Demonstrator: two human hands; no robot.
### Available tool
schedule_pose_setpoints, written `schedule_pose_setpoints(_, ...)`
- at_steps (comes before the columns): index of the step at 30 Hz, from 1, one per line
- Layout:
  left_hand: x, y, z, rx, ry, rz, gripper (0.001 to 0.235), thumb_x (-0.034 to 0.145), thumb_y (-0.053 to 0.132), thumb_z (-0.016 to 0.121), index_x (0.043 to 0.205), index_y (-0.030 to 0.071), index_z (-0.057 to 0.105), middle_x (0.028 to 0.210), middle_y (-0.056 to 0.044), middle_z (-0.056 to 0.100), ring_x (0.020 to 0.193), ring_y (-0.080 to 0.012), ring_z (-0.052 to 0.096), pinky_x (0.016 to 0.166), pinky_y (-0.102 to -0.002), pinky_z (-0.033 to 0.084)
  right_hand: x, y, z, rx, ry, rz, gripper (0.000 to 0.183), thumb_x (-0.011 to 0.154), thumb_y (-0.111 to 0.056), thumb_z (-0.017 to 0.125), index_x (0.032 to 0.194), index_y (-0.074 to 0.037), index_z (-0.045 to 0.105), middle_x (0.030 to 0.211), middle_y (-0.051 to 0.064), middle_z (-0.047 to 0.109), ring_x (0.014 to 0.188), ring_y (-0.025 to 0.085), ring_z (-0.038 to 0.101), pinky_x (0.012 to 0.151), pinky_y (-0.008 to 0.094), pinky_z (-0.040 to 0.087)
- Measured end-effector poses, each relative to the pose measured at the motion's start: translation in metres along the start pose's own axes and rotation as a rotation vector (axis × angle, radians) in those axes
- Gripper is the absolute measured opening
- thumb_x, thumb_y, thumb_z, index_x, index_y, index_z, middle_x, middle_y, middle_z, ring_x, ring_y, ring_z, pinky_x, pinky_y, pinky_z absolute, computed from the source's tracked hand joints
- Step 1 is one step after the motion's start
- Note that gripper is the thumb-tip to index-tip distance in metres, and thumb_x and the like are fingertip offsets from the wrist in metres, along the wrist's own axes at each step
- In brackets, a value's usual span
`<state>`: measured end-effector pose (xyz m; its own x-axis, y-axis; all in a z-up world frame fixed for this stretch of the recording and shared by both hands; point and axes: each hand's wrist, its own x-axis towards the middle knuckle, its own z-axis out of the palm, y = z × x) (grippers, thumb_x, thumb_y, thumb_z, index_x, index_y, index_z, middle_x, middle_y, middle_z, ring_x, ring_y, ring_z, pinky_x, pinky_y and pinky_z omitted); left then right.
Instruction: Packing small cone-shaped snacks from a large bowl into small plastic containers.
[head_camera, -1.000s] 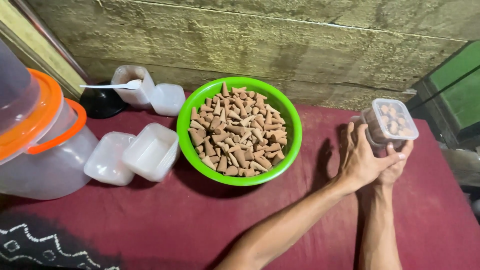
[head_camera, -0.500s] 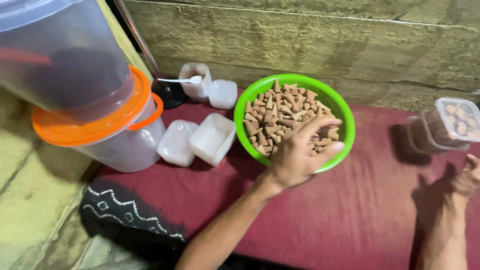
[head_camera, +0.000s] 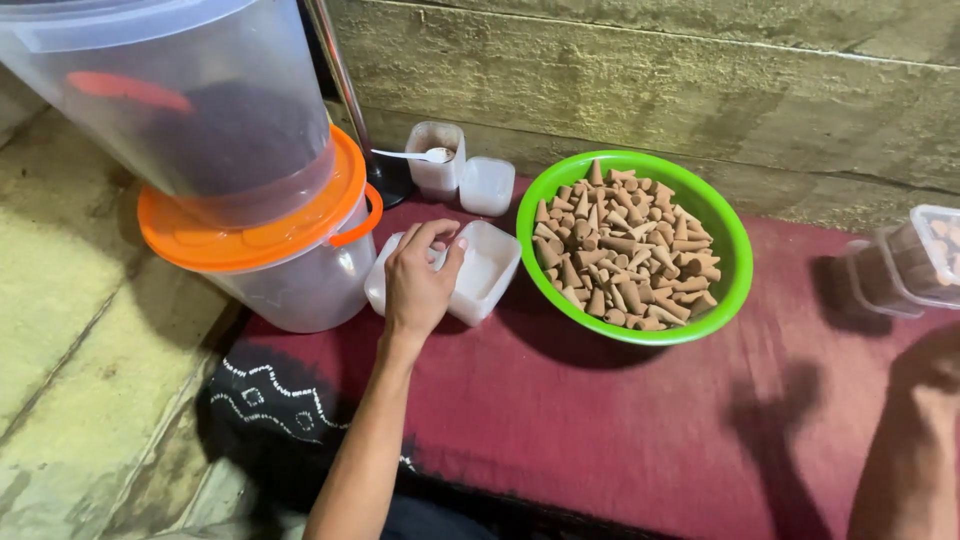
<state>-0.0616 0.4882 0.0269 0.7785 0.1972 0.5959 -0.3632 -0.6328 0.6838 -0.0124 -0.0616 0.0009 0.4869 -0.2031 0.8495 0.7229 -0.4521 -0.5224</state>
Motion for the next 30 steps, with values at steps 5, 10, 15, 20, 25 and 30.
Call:
schedule_pose_setpoints(5,-0.002,-0.015,0.003,0.009,0.014,0.002,0.015,0.093,0.012,0.072,0.108,0.008,0.074,0.090,-0.008,0.070,0.082,-0.0233,0.070,0.071,-0.034,0.059,-0.020,-0.132,0.107,-0.118,-0.146,0.002,0.052,0.107,0.003,0.065,0.156,0.006,0.049,0.126,0.029,0.057,0.116,0.042,0.059,0.091,0.053,0.055)
schedule_pose_setpoints(10,-0.010,-0.030,0.011,0.010,0.034,0.031,0.012,0.094,0.012,0.072,0.105,0.008,0.074,0.087,-0.006,0.067,0.083,-0.0229,0.071,0.072,-0.032,0.060,-0.055,-0.183,0.216,-0.204,-0.375,0.080,0.048,0.092,-0.010,0.072,0.139,-0.009,0.066,0.101,0.013,0.070,0.083,0.026,0.067,0.076,0.042,0.054)
schedule_pose_setpoints(15,-0.017,-0.034,0.012,0.063,0.088,0.065,0.008,0.095,0.014,0.071,0.102,0.010,0.075,0.088,-0.003,0.065,0.083,-0.0191,0.071,0.069,-0.029,0.060,-0.068,-0.184,0.275,-0.353,-0.815,0.189,0.092,0.081,-0.058,0.077,0.152,-0.007,0.049,0.144,0.020,0.054,0.139,0.041,0.044,0.109,0.073,0.026)
schedule_pose_setpoints(20,-0.021,-0.038,0.015,0.015,0.103,0.028,0.010,0.091,0.016,0.074,0.100,0.011,0.075,0.083,-0.001,0.062,0.076,-0.0173,0.067,0.066,-0.029,0.059,-0.064,-0.198,0.282,-0.270,-0.917,0.239,0.113,0.074,-0.058,0.083,0.160,-0.005,0.032,0.145,0.022,0.056,0.146,0.041,0.040,0.113,0.079,0.011)
schedule_pose_setpoints(25,-0.021,-0.031,0.010,-0.039,0.107,0.027,0.010,0.093,0.020,0.073,0.098,0.013,0.077,0.082,0.000,0.062,0.069,-0.0146,0.062,0.063,-0.029,0.055,-0.057,-0.214,0.281,-0.213,-0.901,0.210,0.117,0.070,-0.051,0.089,0.161,-0.006,0.030,0.141,0.022,0.060,0.143,0.041,0.042,0.112,0.080,0.009)
schedule_pose_setpoints(30,-0.019,-0.020,-0.002,-0.168,0.024,-0.027,0.034,0.108,0.025,0.048,0.101,0.008,0.076,0.090,-0.006,0.068,0.081,-0.0219,0.069,0.071,-0.036,0.056,-0.061,-0.210,0.282,-0.213,-0.876,0.159,0.127,0.064,-0.055,0.093,0.163,-0.009,0.027,0.138,0.022,0.061,0.140,0.040,0.046,0.114,0.078,0.008)
